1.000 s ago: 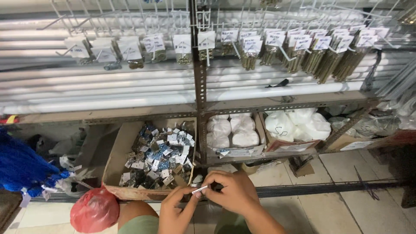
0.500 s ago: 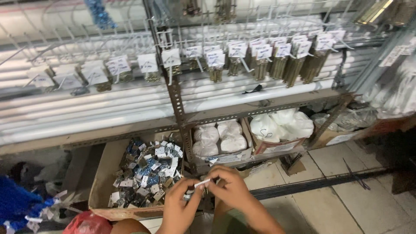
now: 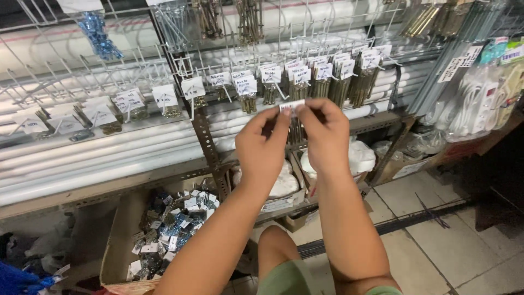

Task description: Stocking small hardware items from a box onto a display rack

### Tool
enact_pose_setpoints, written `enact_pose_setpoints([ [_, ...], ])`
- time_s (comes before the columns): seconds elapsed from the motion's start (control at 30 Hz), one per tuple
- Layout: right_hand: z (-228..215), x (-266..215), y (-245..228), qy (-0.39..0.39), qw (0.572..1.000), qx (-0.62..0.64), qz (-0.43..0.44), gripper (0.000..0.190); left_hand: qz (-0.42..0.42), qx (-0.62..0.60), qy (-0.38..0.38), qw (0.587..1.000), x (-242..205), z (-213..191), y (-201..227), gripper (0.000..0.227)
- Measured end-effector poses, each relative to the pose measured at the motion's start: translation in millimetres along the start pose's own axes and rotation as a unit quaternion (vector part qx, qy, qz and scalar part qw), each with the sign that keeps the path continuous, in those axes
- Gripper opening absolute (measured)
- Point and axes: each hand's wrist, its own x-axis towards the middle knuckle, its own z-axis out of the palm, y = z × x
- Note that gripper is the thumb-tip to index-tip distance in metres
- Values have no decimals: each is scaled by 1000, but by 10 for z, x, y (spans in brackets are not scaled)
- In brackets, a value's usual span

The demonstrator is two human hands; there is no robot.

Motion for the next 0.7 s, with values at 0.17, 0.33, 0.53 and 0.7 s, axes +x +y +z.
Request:
enact_pose_setpoints([
  [0.17,106,184,136,11,999,51,8,5,-10,-14,19,1000,172,104,-41,23],
  [0.33,123,260,297,21,997,72,30,5,-32,-16,36,999,236,154,-137,20],
  [0.53,179,277,321,9,996,74,51,5,-36,-4,57,998,250,149,-133,24],
  [0.7,237,431,668,4,997,-62,-46,9,37,189,3,981,296,76,-195,17],
])
